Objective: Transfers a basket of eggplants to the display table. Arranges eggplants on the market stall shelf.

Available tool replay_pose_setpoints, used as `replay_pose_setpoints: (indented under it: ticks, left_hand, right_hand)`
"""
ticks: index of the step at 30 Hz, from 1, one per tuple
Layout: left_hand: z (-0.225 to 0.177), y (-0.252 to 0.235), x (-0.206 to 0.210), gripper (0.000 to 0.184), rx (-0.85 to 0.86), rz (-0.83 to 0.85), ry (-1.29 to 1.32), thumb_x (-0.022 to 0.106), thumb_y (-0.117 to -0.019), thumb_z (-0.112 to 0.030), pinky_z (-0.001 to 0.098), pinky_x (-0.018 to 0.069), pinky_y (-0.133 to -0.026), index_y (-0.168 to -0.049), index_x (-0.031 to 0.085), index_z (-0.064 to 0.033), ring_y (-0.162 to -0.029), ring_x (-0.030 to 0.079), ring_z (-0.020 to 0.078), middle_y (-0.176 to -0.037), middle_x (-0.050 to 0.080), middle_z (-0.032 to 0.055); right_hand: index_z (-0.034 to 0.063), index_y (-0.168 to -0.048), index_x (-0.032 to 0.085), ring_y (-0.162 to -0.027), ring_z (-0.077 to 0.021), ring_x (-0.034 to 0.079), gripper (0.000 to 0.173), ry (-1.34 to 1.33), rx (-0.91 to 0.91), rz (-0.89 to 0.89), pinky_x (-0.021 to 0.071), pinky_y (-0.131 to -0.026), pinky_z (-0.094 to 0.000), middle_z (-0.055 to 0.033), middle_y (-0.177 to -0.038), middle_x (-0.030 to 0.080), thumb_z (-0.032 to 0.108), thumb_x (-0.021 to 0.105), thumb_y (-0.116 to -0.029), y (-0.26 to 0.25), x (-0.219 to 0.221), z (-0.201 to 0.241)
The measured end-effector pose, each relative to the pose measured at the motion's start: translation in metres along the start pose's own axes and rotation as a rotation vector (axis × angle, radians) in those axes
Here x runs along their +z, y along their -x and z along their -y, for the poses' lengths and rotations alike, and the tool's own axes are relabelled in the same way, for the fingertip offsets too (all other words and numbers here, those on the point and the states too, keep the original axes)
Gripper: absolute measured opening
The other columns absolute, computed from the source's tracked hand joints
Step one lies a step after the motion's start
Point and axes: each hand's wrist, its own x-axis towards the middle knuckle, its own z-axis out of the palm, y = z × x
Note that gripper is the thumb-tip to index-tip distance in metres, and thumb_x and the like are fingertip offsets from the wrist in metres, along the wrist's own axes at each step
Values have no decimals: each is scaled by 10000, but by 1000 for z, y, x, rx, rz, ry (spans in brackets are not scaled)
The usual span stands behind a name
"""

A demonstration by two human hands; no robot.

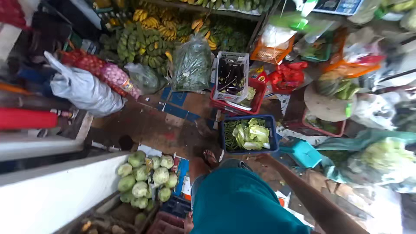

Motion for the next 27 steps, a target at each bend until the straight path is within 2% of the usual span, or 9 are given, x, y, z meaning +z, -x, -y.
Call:
replay_pose_setpoints:
  ticks: [2, 5, 7, 10, 12, 14, 17, 21, 27]
  left_hand:
    - [-40, -67, -23, 354, -228, -252, 190, 451, -1069, -49, 455, 492, -877, -1405, 446, 60, -1030, 566, 317, -1264, 557, 275]
    - [-139, -157, -95, 560, -92, -199, 60, 456, -1076, -119, 532, 484, -924, -1588, 253, -17, -1150, 552, 365, -1394, 511, 298]
    - [-224, -207, -131, 471, -70, -168, 25, 425, -1109, -225, 589, 456, -1003, -1520, 392, 2, -1276, 544, 410, -1446, 526, 281]
    - [-357, -275, -178, 458, -63, -75, -82, 390, -1116, -263, 529, 483, -988, -1474, 442, 18, -1245, 575, 369, -1446, 533, 254]
    - [-444, -315, -192, 435, 19, 7, -318, 397, -1120, -228, 536, 472, -1020, -1457, 468, 37, -1257, 567, 379, -1425, 547, 264]
    - [-528, -350, -191, 391, 160, -30, -514, 464, -1091, -167, 548, 478, -1028, -1430, 528, 18, -1254, 589, 380, -1386, 598, 244]
    - [-635, -387, -166, 381, 334, -59, -537, 510, -1071, -161, 544, 486, -978, -1395, 550, 36, -1189, 602, 380, -1337, 613, 262]
    - [-743, -408, -86, 517, 283, 73, -562, 358, -1122, -363, 546, 454, -1010, -1436, 500, 22, -1250, 574, 370, -1393, 582, 251]
    - [-827, -409, 112, 531, 408, 338, -878, 338, -1117, -377, 554, 420, -1073, -1452, 504, 0, -1338, 521, 353, -1438, 562, 222]
  right_hand:
    - [-6, -1258, 678, -1275, -427, 584, 394, 36, -22, -145, 459, -1072, -601, -263, -1321, 638, 277, 677, -984, 7, -7, 63]
    - [25, -1304, 659, -1331, -477, 500, 458, -49, -103, -341, 453, -1071, -614, -312, -1422, 519, 241, 754, -912, 0, -23, 134]
    - [67, -1320, 661, -1317, -470, 523, 462, -184, -81, -421, 467, -1057, -622, -310, -1446, 505, 261, 763, -913, -6, -27, 165]
    - [38, -1283, 681, -1352, -508, 474, 413, -371, 44, -592, 437, -1074, -641, -351, -1457, 471, 211, 757, -916, -10, -12, 195]
    - [-6, -1375, 600, -1390, -524, 434, 555, -444, 188, -574, 408, -1107, -643, -375, -1477, 441, 223, 779, -902, -12, -1, 204]
    - [-35, -1436, 529, -1320, -505, 522, 620, -572, 279, -467, 446, -1074, -643, -354, -1415, 528, 285, 741, -949, -20, 17, 206]
    - [-56, -1424, 504, -1141, -482, 637, 567, -900, 330, -405, 525, -946, -642, -340, -1300, 602, 254, 695, -989, -40, 35, 211]
    - [-42, -1378, 547, -1026, -378, 677, 475, -1229, 370, -388, 558, -888, -546, -283, -1222, 645, 302, 578, -1052, -63, 9, 248]
    - [22, -1547, 371, -1126, -431, 664, 631, -1169, 272, -395, 553, -942, -578, -301, -1334, 604, 248, 632, -1020, -122, -80, 310]
